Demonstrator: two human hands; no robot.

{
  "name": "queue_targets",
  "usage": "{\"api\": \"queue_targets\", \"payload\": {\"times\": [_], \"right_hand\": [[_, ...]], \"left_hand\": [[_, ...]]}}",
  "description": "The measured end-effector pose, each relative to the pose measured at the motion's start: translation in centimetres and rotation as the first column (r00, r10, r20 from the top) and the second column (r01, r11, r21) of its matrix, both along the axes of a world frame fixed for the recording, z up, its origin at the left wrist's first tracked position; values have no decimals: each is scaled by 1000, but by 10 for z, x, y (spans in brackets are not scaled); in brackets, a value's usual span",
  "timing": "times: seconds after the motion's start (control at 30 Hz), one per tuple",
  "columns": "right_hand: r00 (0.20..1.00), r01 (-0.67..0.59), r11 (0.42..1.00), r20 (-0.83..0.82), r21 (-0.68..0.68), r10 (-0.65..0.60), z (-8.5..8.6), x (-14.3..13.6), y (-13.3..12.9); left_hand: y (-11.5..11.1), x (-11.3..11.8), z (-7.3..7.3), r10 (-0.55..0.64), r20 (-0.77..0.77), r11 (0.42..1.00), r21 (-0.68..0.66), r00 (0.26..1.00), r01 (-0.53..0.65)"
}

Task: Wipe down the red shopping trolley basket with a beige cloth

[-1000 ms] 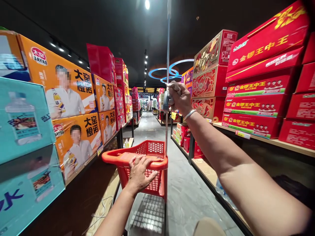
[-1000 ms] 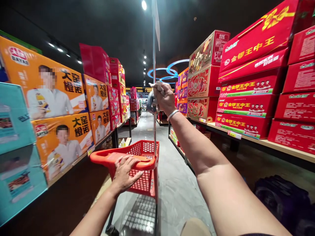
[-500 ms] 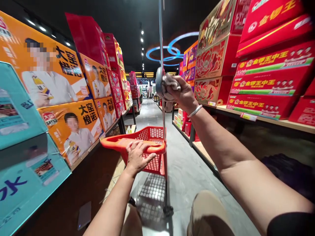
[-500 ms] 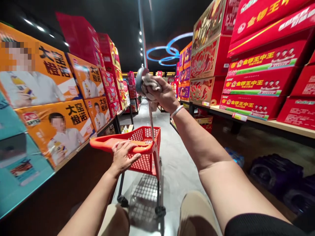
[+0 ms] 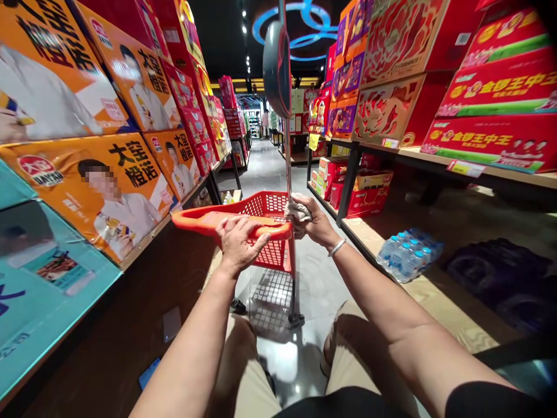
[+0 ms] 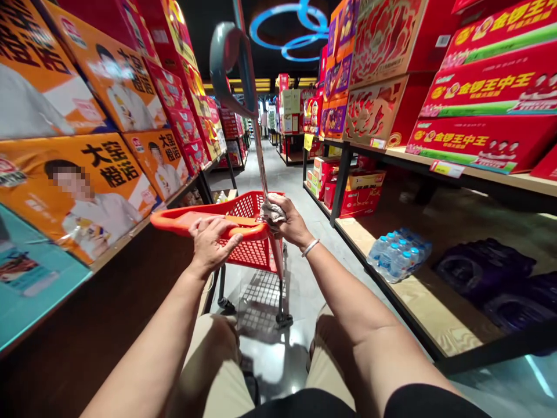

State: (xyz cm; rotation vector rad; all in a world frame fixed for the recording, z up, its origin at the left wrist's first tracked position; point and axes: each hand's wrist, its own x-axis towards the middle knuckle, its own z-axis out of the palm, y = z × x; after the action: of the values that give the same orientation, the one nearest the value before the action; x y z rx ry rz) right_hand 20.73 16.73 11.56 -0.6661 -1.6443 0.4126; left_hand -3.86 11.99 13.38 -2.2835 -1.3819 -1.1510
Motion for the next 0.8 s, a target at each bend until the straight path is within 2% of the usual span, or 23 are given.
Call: {"api": "queue_targets", "payload": {"times": [0.07, 0.13, 0.23, 0.3, 0.37, 0.47, 0.57, 0.63, 0.7, 0.8], "right_hand": [[999, -35, 998, -24, -49, 34, -4, -2, -11], [996, -74, 997, -43, -34, 73, -1, -6, -21], [995, -95, 991, 18, 95, 94, 1, -13, -36], [996, -38, 980, 84, 193, 22, -6, -17, -44], [992, 47, 964, 101, 260, -76, -23, -21, -48], [972, 217, 929, 23, 300, -235, -65, -25, -42], [930, 361, 906, -12, 220, -367, -109, -28, -30], [917, 390, 908, 23, 154, -398, -123, -29, -24], [910, 408, 903, 20, 138, -414, -118, -30, -23], [887, 458, 863, -51, 213, -458, -95, -32, -23]], "left_hand": [[1, -1, 0, -3, 2, 1000, -3, 1000, 3], [1, -2, 0, -4, -10, 1000, -15, 1000, 4], [-7, 2, 2, 14, -53, 1000, -26, 999, -15], [-15, 10, 4, 21, -79, 1000, -16, 997, -22], [-23, 19, 4, -43, -116, 999, -27, 992, 40], [-27, 31, 2, -138, -143, 989, -72, 980, 129], [-24, 34, -1, -123, -121, 990, -82, 985, 114], [-21, 33, -3, -124, -113, 990, -87, 986, 115], [-20, 30, -5, -136, -105, 988, -83, 985, 128], [-20, 26, -5, -153, -89, 987, -71, 984, 147]]}}
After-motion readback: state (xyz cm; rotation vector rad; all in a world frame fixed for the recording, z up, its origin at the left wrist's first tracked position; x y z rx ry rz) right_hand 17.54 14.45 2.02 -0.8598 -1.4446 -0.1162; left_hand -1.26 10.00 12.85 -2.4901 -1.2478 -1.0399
